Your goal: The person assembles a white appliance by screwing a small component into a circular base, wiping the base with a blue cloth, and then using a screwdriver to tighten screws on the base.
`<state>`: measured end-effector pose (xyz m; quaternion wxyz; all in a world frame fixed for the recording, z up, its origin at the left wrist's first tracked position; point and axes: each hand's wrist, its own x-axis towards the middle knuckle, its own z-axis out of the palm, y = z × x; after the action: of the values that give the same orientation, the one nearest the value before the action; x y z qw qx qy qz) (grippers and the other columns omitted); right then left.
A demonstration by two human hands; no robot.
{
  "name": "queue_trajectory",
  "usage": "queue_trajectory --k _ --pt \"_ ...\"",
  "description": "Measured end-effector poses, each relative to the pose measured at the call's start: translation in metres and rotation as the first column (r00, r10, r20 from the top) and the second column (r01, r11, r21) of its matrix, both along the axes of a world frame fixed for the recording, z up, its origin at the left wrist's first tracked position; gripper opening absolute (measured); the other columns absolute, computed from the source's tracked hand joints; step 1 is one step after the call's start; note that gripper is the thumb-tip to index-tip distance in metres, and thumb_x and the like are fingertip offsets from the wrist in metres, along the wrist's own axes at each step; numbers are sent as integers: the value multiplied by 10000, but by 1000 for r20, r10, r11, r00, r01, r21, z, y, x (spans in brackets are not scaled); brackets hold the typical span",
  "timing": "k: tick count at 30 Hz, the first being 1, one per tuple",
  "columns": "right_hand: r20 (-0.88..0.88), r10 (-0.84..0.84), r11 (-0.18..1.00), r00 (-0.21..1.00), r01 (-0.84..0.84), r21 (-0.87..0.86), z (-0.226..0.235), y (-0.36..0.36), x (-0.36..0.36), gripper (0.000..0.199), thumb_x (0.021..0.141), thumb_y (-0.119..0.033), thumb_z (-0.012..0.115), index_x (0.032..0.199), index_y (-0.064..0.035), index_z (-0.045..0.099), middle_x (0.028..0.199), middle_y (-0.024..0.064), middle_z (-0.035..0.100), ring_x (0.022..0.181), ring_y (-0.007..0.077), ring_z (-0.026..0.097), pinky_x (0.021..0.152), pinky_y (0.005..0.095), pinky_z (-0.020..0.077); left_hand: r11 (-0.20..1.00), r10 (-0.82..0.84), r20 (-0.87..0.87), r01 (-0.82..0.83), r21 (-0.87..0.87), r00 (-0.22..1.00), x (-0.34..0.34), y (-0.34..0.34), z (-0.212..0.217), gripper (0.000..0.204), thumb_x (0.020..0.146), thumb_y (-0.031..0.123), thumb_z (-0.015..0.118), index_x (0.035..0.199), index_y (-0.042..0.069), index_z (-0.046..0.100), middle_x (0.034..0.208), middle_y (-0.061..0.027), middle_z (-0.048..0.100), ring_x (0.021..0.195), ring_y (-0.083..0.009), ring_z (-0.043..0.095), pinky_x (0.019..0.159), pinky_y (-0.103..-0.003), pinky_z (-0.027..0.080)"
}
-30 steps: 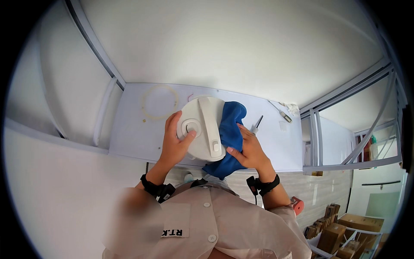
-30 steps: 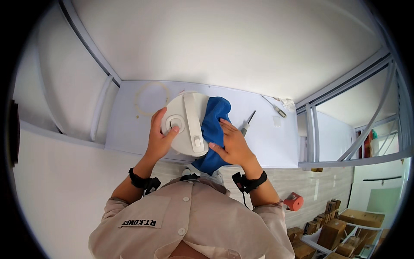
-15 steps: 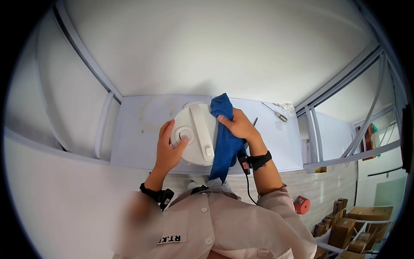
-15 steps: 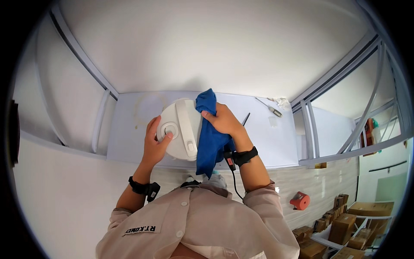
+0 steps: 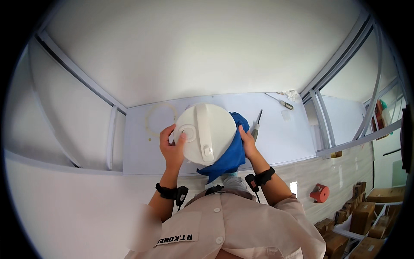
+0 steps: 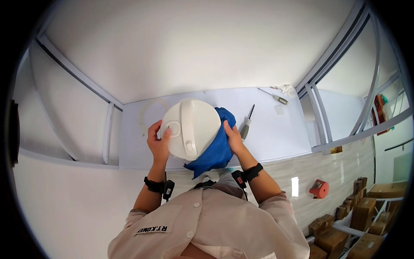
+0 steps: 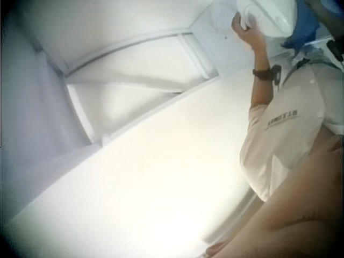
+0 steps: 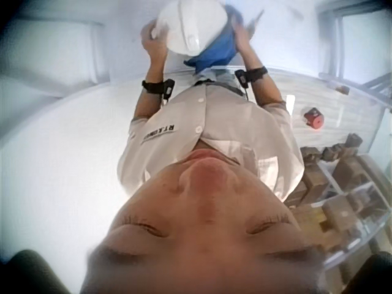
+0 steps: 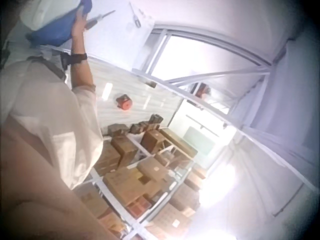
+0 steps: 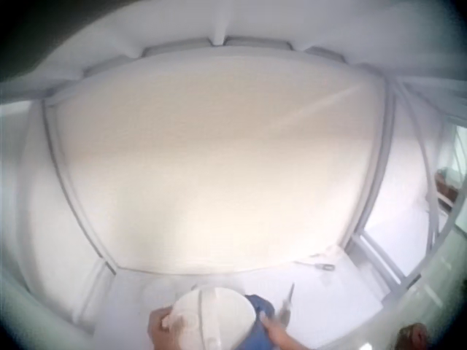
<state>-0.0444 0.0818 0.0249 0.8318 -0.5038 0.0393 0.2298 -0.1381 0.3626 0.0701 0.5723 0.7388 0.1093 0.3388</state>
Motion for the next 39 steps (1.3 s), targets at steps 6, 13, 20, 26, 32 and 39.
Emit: queue_trajectory --k 6,13,20,26,32,39 --pt "250 -29 999 968 36 -22 -20 6 -58 615 1134 -322 574 1628 -15 377 1566 102 534 1412 205 503 1202 381 394 955 35 -307 -122 -269 951 -6 11 16 487 1003 165 743 1432 -29 618 1174 -128 755 1099 -183 690 956 -344 551" --pt "654 -1 978 756 139 -158 -16 10 -86 553 1113 -180 549 1594 49 406 1575 172 528 1459 293 485 1237 413 325 998 -55 -236 45 -48 970 -31 -7 34 666 992 101 728 1589 -7 454 1528 -183 558 1356 -282 581 1149 -404 467" --pt "577 -58 996 814 85 -19 -12 10 -51 523 1109 -185 564 1564 50 458 1550 147 566 1443 260 506 1228 401 340 993 -80 -300 102 59 951 -26 -4 38 798 942 57 777 1630 -10 379 1588 -206 504 1418 -308 533 1196 -430 424" --pt "160 -11 993 987 -7 114 -10 17 -3 452 1090 -284 664 1464 -41 590 1388 63 672 1270 166 617 1107 353 490 989 -70 -320 108 101 945 -25 -6 42 816 921 45 781 1628 -11 378 1581 -215 499 1426 -321 524 1191 -438 427" --pt "-29 43 999 999 -43 12 -4 20 8 498 1097 -305 653 1495 -22 558 1400 75 662 1263 167 618 1098 346 495 971 -17 -358 101 217 933 -20 -3 45 782 933 90 772 1610 -20 396 1556 -211 480 1421 -339 507 1177 -453 427" --pt "162 9 994 987 8 -106 -13 18 -31 516 1106 -327 631 1495 1 547 1403 86 656 1276 178 597 1115 361 470 998 -59 -383 60 -11 922 -10 7 49 820 959 277 783 1603 -46 391 1549 -241 507 1422 -370 514 1186 -462 417"
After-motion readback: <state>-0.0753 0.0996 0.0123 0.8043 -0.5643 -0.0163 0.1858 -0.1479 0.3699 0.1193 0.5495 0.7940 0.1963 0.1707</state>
